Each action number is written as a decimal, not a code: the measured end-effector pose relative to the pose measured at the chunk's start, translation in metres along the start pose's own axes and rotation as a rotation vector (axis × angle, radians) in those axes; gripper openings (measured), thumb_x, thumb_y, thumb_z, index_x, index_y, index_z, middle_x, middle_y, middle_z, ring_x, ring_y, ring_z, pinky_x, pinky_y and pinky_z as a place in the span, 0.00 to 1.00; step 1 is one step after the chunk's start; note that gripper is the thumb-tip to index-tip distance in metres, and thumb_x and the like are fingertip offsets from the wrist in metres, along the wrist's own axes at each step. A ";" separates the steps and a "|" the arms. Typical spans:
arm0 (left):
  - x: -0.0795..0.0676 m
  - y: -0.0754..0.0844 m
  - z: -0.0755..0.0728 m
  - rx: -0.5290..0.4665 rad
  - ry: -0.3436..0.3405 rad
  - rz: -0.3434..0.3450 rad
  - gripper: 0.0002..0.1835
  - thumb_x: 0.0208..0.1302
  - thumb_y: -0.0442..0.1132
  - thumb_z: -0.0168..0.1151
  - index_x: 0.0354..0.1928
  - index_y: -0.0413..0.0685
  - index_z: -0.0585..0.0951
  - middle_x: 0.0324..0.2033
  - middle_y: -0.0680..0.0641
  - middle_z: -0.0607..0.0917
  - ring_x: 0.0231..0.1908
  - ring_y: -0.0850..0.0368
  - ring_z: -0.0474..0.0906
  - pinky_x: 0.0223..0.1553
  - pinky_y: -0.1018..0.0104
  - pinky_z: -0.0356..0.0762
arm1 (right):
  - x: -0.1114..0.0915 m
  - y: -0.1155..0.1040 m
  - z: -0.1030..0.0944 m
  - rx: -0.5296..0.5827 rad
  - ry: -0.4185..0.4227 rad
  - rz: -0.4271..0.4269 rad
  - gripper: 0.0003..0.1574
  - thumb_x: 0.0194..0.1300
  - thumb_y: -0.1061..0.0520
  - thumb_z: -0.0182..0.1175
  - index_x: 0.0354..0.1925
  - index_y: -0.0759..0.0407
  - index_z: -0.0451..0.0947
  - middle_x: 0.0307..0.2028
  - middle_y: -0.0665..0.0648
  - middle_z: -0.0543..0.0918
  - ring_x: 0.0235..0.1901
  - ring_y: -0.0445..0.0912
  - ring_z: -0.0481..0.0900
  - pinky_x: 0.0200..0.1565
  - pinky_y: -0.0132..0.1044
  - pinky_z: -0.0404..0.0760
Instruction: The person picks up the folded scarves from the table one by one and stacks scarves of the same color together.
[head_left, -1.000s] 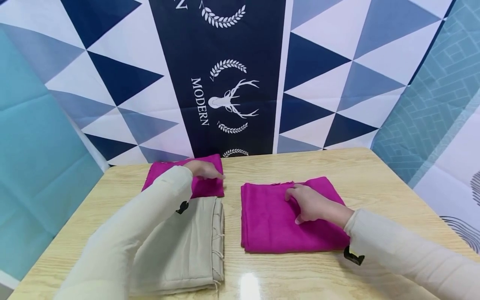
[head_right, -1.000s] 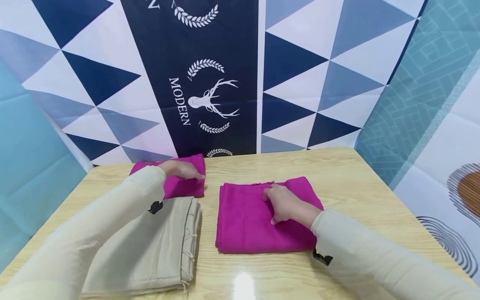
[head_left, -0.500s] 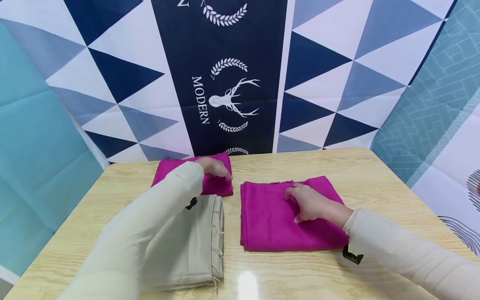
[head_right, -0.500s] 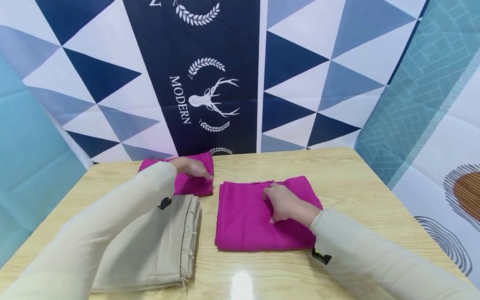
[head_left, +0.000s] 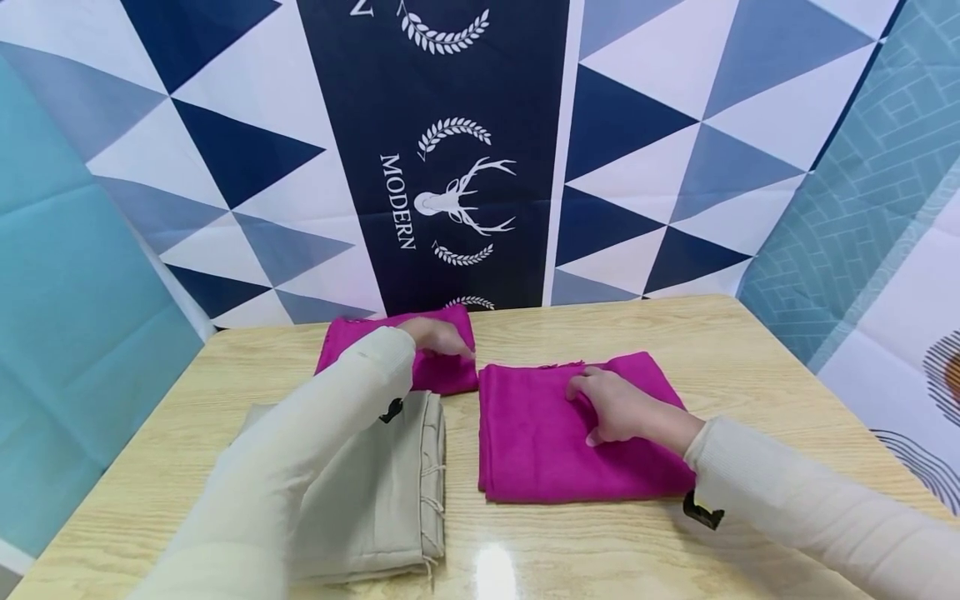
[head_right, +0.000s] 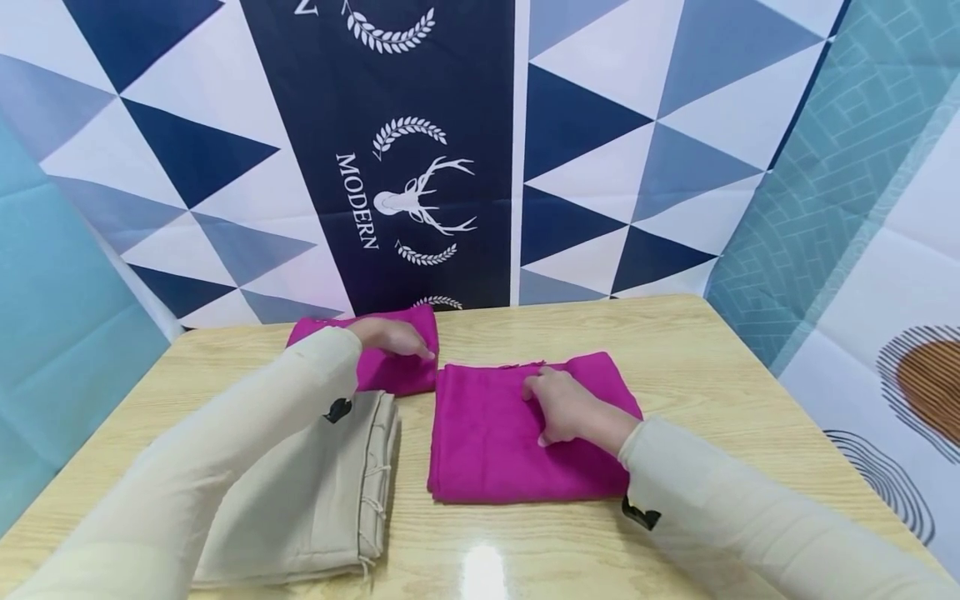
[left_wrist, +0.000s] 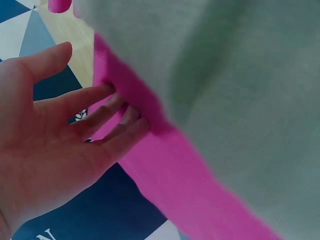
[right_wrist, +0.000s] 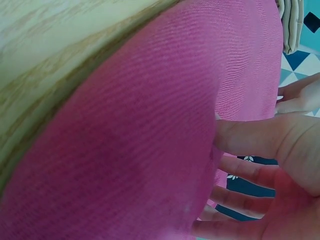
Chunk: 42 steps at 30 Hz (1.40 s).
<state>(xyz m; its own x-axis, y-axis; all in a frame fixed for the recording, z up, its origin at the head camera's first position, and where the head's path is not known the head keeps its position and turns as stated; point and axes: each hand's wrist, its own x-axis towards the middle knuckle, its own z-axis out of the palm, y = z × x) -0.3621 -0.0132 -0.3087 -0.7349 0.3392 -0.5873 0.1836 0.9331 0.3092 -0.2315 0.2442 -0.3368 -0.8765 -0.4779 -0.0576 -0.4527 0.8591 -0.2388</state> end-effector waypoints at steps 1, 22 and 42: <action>0.001 0.000 0.000 0.008 0.000 0.020 0.14 0.70 0.52 0.50 0.33 0.51 0.68 0.34 0.53 0.68 0.43 0.58 0.69 0.54 0.64 0.71 | 0.000 0.000 0.000 0.003 -0.002 0.008 0.35 0.37 0.57 0.80 0.45 0.63 0.77 0.40 0.59 0.80 0.40 0.48 0.77 0.41 0.40 0.84; -0.017 -0.037 0.003 -0.156 0.052 0.207 0.24 0.74 0.45 0.45 0.64 0.38 0.71 0.59 0.40 0.77 0.61 0.48 0.73 0.64 0.60 0.71 | 0.004 -0.004 -0.011 -0.064 -0.117 -0.043 0.34 0.40 0.55 0.79 0.45 0.63 0.76 0.36 0.55 0.78 0.35 0.43 0.73 0.38 0.35 0.79; -0.070 -0.136 -0.012 -0.223 0.038 -0.022 0.26 0.74 0.46 0.44 0.66 0.34 0.67 0.64 0.32 0.71 0.65 0.38 0.68 0.64 0.49 0.71 | 0.065 -0.024 -0.033 0.213 -0.136 0.025 0.29 0.53 0.52 0.72 0.50 0.65 0.77 0.47 0.66 0.83 0.48 0.55 0.81 0.52 0.45 0.80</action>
<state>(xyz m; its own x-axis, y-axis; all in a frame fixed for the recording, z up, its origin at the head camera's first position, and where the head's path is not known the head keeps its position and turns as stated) -0.3434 -0.1654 -0.3005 -0.7619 0.3100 -0.5687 0.0208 0.8893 0.4569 -0.2830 0.1982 -0.3027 -0.8504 -0.4897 -0.1926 -0.3738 0.8198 -0.4339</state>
